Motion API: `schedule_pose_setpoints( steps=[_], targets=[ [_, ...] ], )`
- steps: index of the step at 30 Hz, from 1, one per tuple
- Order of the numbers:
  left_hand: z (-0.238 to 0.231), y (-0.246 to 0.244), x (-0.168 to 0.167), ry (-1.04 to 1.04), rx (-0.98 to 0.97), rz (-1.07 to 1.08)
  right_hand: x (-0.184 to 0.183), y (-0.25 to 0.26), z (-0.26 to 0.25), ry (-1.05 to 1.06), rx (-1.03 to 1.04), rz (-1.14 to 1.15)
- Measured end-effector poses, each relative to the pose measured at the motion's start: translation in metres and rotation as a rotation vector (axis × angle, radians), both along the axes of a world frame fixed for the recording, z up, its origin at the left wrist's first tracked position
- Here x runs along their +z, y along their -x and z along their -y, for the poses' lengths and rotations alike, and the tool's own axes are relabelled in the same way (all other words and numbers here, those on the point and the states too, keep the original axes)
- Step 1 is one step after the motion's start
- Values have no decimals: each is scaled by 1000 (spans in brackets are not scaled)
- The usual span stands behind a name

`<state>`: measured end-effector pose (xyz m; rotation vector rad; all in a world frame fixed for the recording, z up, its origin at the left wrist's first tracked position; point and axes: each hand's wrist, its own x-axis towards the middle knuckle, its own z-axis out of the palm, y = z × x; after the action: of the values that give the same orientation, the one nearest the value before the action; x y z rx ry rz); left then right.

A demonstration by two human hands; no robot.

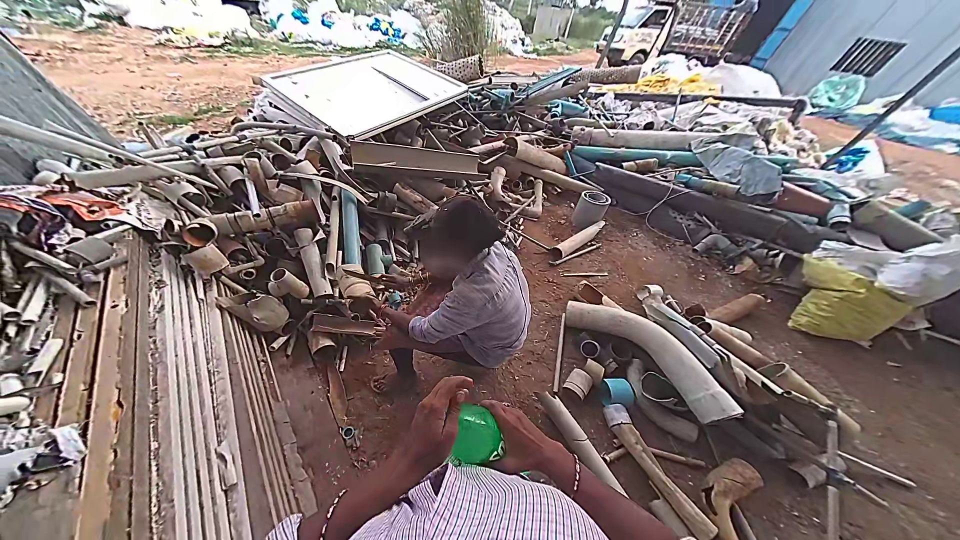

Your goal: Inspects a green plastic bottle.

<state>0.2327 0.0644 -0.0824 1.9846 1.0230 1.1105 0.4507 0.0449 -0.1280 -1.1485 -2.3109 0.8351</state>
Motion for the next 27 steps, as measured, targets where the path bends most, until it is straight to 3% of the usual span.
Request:
schedule_pose_setpoints(
  steps=[5, 10, 14, 19, 24, 27],
  targets=[
    [-10, 9, -17, -257, -167, 94, 5, 3, -1, -12, 14, 9],
    [-9, 13, -13, -318, -268, 139, 10, 11, 12, -30, -88, 43],
    [4, 20, 0, -141, -138, 39, 13, 16, 25, -105, -186, 84],
    [21, 41, 0, 107, -40, -141, 27, 21, 22, 3, -131, 190],
    [46, 62, -7, -18, 141, -18, 63, 63, 12, 137, 53, 256],
    [61, 83, -1, -105, 290, 63, 40, 86, -6, 45, 154, 135]
  ],
)
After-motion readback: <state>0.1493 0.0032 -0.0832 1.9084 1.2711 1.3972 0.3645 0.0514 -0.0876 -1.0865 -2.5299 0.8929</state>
